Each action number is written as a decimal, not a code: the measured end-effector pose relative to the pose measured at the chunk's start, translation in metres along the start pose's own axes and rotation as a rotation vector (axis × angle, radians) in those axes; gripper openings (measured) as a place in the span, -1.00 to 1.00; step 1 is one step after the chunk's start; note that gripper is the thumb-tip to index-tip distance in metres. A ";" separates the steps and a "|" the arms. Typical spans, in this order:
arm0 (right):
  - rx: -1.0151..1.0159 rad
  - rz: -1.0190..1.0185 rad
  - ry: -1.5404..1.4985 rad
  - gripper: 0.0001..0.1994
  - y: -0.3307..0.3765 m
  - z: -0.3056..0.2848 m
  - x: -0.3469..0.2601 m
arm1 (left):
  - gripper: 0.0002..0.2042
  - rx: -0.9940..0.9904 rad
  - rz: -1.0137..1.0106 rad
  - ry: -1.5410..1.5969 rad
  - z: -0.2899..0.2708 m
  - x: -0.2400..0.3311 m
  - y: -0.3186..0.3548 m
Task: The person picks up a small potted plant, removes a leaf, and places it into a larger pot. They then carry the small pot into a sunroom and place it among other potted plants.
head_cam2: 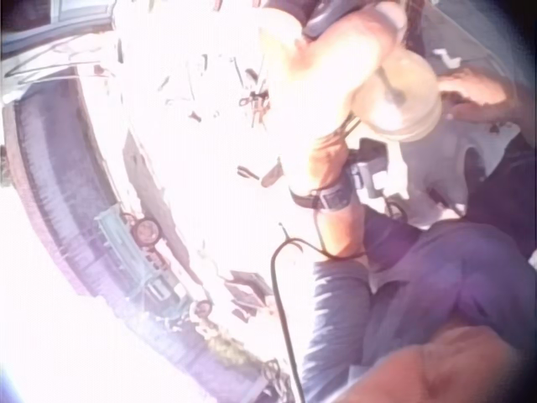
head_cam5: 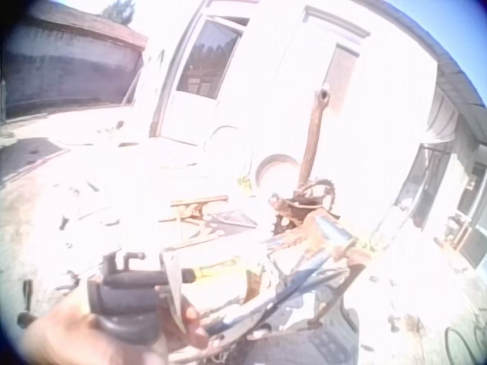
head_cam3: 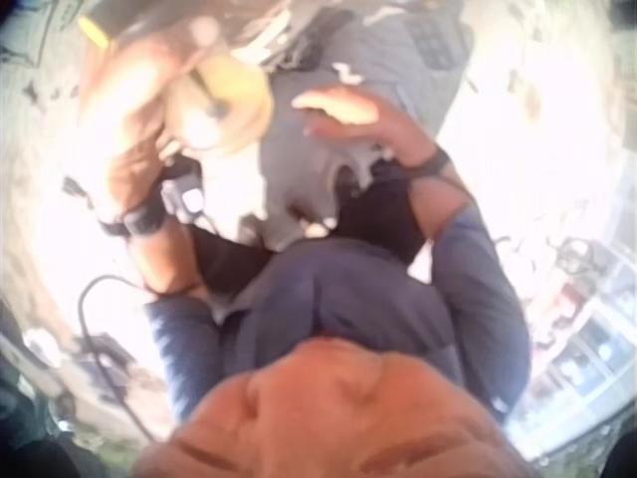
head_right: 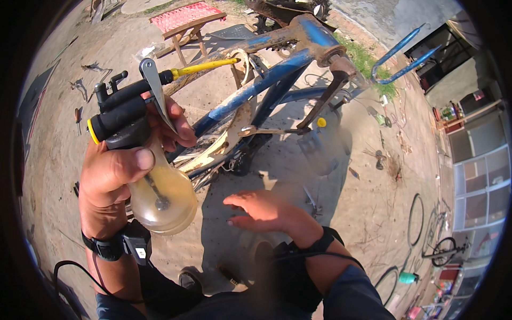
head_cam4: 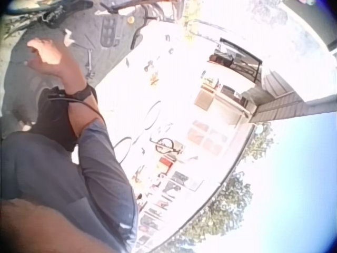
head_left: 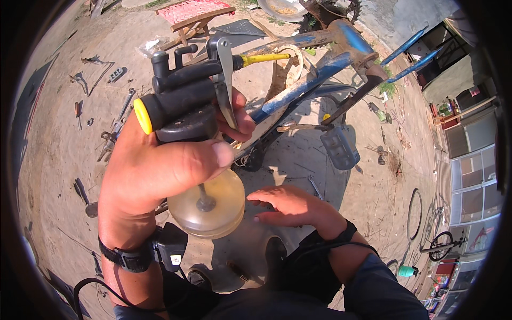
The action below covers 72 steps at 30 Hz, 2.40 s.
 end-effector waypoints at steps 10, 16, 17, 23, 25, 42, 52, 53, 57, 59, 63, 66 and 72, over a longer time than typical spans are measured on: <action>0.013 0.020 -0.011 -0.43 0.003 0.001 0.000 | -0.31 -0.020 -0.008 0.016 0.001 0.000 0.000; 0.002 0.028 -0.019 -0.45 0.000 0.002 0.001 | -0.32 -0.004 -0.036 -0.024 0.004 0.007 0.001; 0.004 0.029 -0.018 -0.45 0.000 0.002 0.002 | -0.32 -0.001 -0.041 -0.019 0.005 0.007 0.000; 0.027 -0.005 0.018 -0.46 0.000 0.005 0.004 | -0.32 -0.011 -0.053 0.010 0.003 0.005 0.001; 0.031 -0.003 0.013 -0.46 0.000 0.005 0.004 | -0.32 -0.017 -0.050 0.019 0.002 0.004 0.000; 0.033 0.013 -0.004 -0.46 0.002 0.002 0.003 | -0.30 -0.009 -0.028 0.012 0.002 0.002 -0.006; 0.045 0.008 0.012 -0.45 0.002 0.002 0.006 | -0.29 -0.027 0.013 0.085 -0.003 -0.005 -0.009; 0.046 0.005 0.015 -0.45 0.002 0.002 0.005 | -0.29 -0.026 0.016 0.087 -0.004 -0.005 -0.008; 0.045 0.002 0.029 -0.45 0.002 0.002 0.005 | -0.29 0.001 0.031 0.092 -0.003 -0.006 -0.006; 0.044 0.009 0.025 -0.45 0.003 0.002 0.006 | -0.28 0.046 0.065 0.114 -0.001 -0.010 -0.005; 0.045 -0.003 0.000 -0.45 0.003 0.001 0.005 | -0.26 0.150 0.110 0.117 -0.002 -0.009 0.004; 0.041 0.028 -0.015 -0.45 0.005 -0.002 0.003 | -0.24 0.175 0.110 0.104 -0.007 -0.011 0.014; 0.088 0.062 -0.080 -0.47 0.012 -0.005 0.001 | -0.28 -0.066 0.039 0.082 -0.019 -0.012 0.043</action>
Point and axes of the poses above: each hand's wrist, its own y-axis away from the middle knuckle, its own z-axis out of the palm, x = y × z, the point moved 1 cm from there along -y, towards the middle knuckle, and after that the axes turned 3 degrees about -y, right-handed, at the moved point
